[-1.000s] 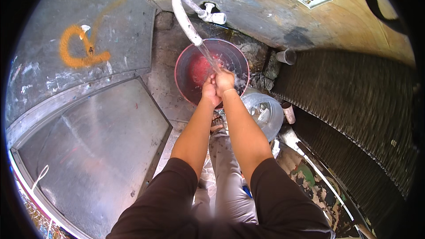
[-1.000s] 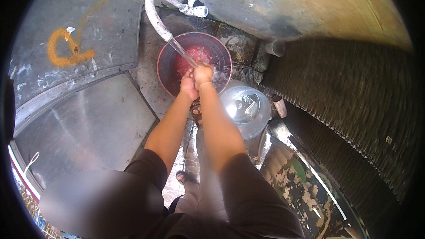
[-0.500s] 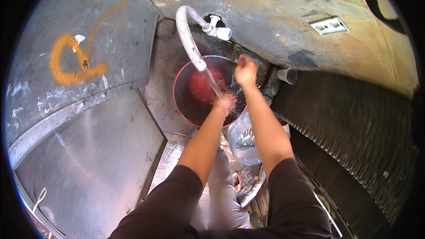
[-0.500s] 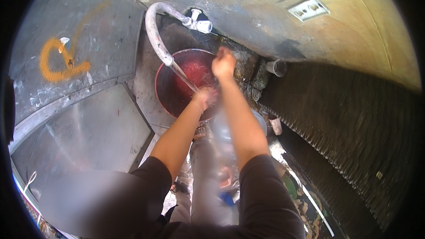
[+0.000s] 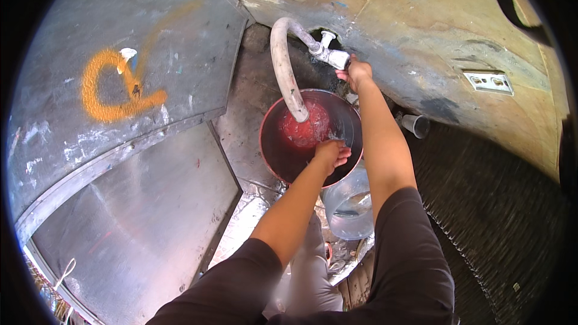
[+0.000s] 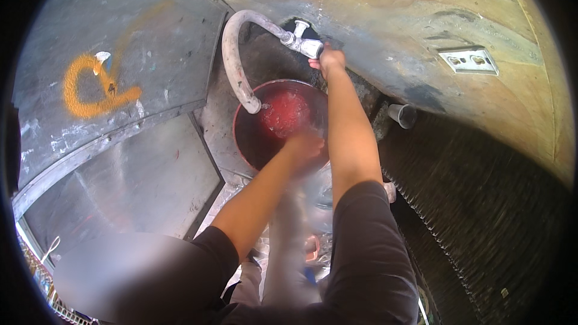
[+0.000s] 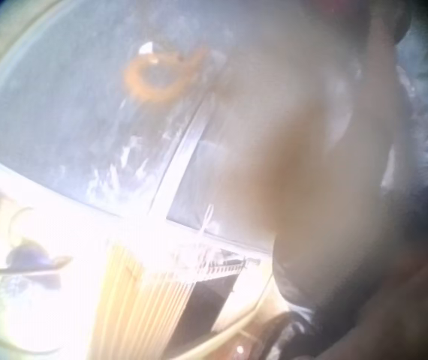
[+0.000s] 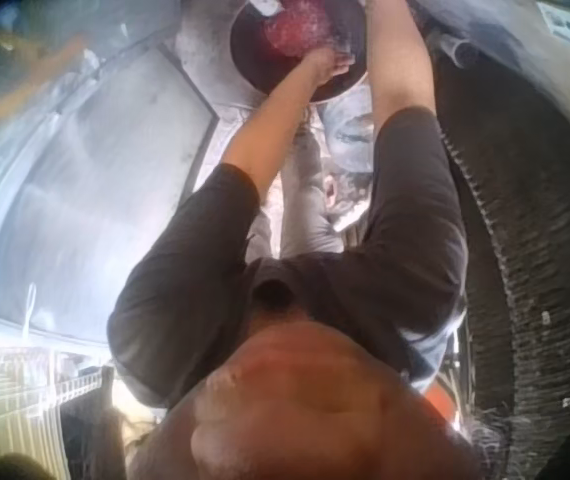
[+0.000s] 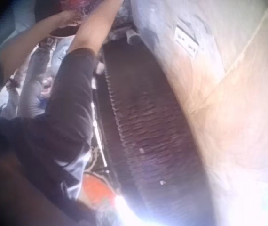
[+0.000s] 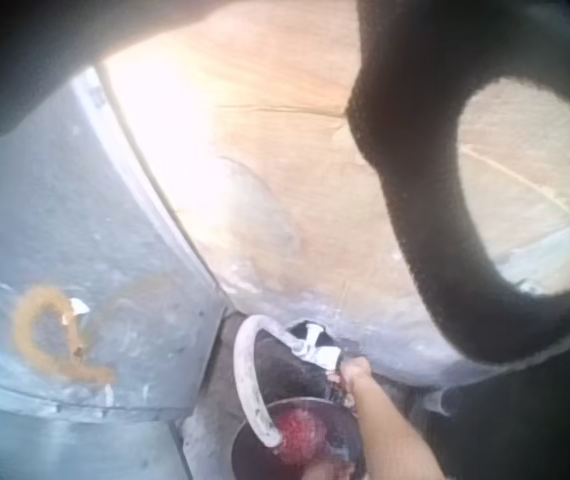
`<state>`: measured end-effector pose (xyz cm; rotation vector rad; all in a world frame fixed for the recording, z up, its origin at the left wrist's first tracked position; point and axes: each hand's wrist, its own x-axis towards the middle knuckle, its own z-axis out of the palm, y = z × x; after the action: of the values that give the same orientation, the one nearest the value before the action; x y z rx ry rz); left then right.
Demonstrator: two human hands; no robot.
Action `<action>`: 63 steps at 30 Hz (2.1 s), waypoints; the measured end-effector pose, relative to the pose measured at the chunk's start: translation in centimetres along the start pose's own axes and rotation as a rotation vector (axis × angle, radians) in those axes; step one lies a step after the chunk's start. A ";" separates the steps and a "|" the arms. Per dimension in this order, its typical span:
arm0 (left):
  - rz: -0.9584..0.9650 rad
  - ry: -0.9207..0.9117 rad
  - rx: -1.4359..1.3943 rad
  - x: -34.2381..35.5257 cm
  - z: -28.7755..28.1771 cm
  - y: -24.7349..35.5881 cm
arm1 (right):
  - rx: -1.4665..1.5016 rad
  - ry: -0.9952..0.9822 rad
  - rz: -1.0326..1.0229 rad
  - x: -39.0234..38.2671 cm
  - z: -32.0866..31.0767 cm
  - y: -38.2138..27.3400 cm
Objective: The person fills a bucket with water, then uses a sponge and a brush to scrub a large wooden board with green grid lines. The person repeatedly wets the sponge and brush, scrubs the board, and rinses the tools.
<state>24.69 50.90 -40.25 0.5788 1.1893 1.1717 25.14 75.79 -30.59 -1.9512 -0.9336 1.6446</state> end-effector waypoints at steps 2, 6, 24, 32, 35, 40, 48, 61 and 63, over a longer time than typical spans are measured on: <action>-0.282 0.062 -0.116 -0.7 0.4 4.7 | 0.028 0.079 -0.244 -1.9 -0.8 2.3; -0.541 0.565 -0.186 -3.7 -1.3 14.9 | 0.267 -0.237 -0.414 -11.4 1.9 5.1; -0.444 0.599 0.608 -36.5 -9.4 11.2 | -1.226 0.103 -1.085 -21.5 -2.4 23.6; -0.488 0.336 0.871 -52.6 -13.6 17.3 | -0.858 0.155 -1.148 -34.2 -2.8 7.5; -0.509 0.533 0.484 -59.7 -18.4 16.2 | -0.716 0.108 -1.175 -40.1 -3.4 9.5; -0.295 0.742 0.446 -72.1 -26.5 18.0 | -0.298 0.369 -0.991 -48.6 -10.3 9.9; -0.498 0.695 0.420 -95.4 -35.1 17.4 | -0.439 0.664 -0.780 -71.4 -14.0 9.3; -0.672 0.820 0.409 -114.7 -41.7 16.5 | -0.251 0.758 -0.347 -76.9 -17.9 32.5; -0.687 0.791 0.457 -115.8 -41.2 15.6 | -0.112 0.827 -0.330 -76.9 -17.2 34.5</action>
<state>-11.50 -58.25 5.88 -0.0268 2.1455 0.5121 43.83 -1.53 2.10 -2.1115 -0.9256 0.5127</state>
